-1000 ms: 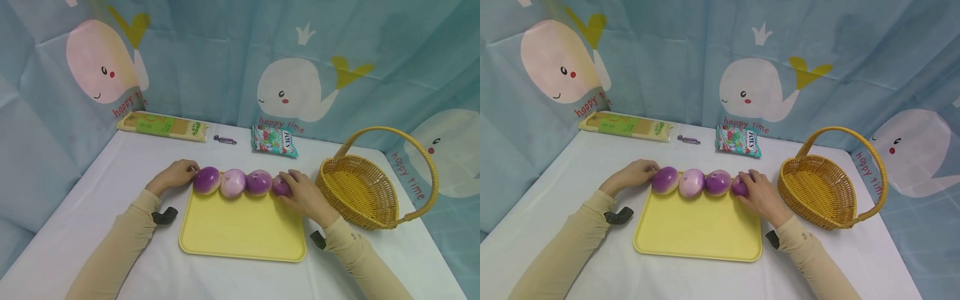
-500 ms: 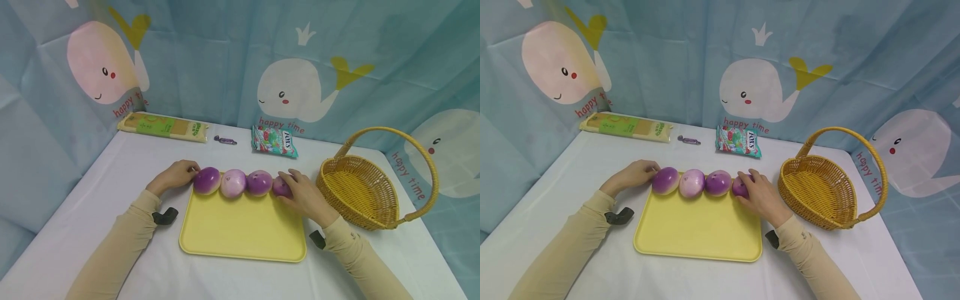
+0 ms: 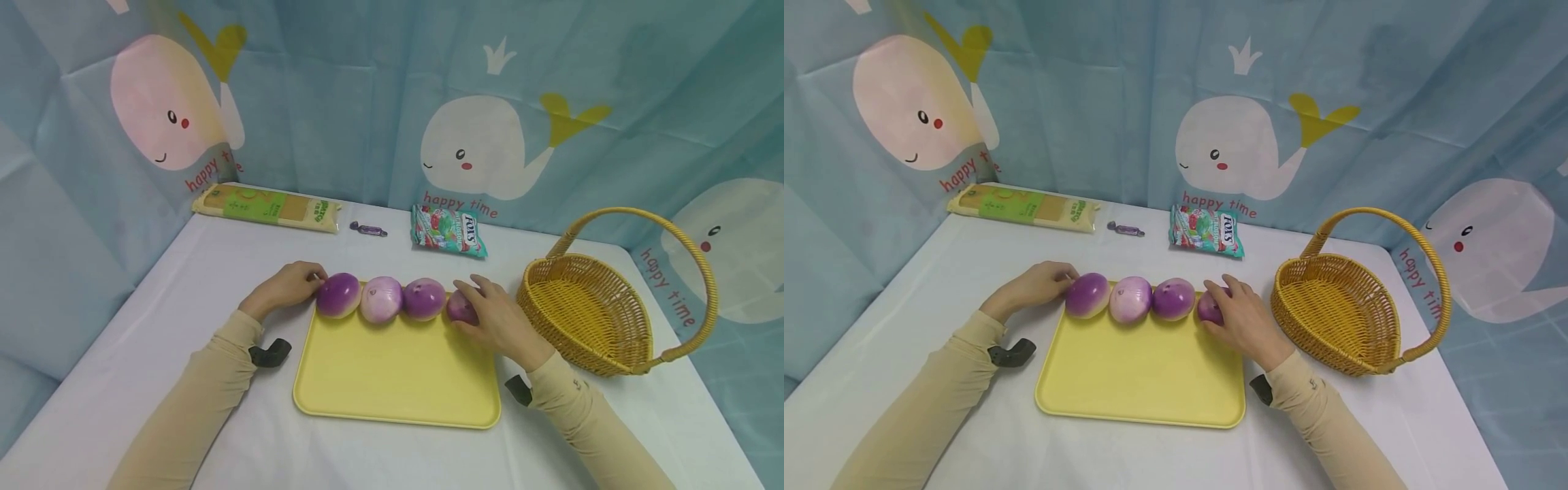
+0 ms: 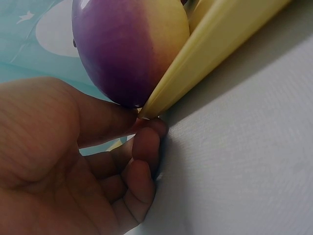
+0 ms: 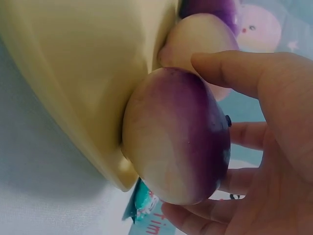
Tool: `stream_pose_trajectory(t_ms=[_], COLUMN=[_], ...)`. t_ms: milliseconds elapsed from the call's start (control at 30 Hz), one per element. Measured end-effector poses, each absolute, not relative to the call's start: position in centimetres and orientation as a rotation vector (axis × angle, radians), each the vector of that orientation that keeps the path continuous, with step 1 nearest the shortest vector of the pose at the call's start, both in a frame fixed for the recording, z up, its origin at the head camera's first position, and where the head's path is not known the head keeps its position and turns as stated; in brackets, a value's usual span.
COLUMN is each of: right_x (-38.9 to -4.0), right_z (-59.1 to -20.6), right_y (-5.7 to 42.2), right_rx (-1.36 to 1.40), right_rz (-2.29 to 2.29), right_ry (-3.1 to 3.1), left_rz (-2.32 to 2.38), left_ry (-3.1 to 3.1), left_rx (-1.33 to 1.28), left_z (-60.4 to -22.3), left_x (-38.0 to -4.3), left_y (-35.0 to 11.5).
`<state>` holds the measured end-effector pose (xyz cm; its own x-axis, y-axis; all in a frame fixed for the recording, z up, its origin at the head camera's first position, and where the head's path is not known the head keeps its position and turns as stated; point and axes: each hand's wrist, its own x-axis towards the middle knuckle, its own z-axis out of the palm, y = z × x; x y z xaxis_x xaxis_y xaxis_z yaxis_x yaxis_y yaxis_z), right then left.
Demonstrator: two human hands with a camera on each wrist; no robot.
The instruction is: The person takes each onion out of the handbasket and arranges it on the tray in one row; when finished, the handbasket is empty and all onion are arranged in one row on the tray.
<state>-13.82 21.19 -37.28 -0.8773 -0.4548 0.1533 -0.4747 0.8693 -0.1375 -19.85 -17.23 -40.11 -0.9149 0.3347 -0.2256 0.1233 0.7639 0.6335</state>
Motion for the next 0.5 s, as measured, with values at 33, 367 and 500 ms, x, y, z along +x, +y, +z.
stream_pose_trajectory(t_ms=[33, 367, 500], right_x=[-13.8, -13.9, -14.2], right_z=[-37.2, -35.5, -34.3], right_y=[21.2, 21.8, 23.2], right_rx=[0.734, 0.592, 0.503], right_rz=[0.256, 0.331, 0.397], right_ry=[-2.921, -2.982, -2.930], left_rz=[0.916, 0.908, 0.902], left_ry=[2.635, 2.688, 2.829], left_rx=[0.353, 0.358, 0.391], left_z=[-40.1, -39.5, -38.1], left_x=[-19.8, -19.5, -19.2], left_y=[-17.2, -17.3, -17.1])
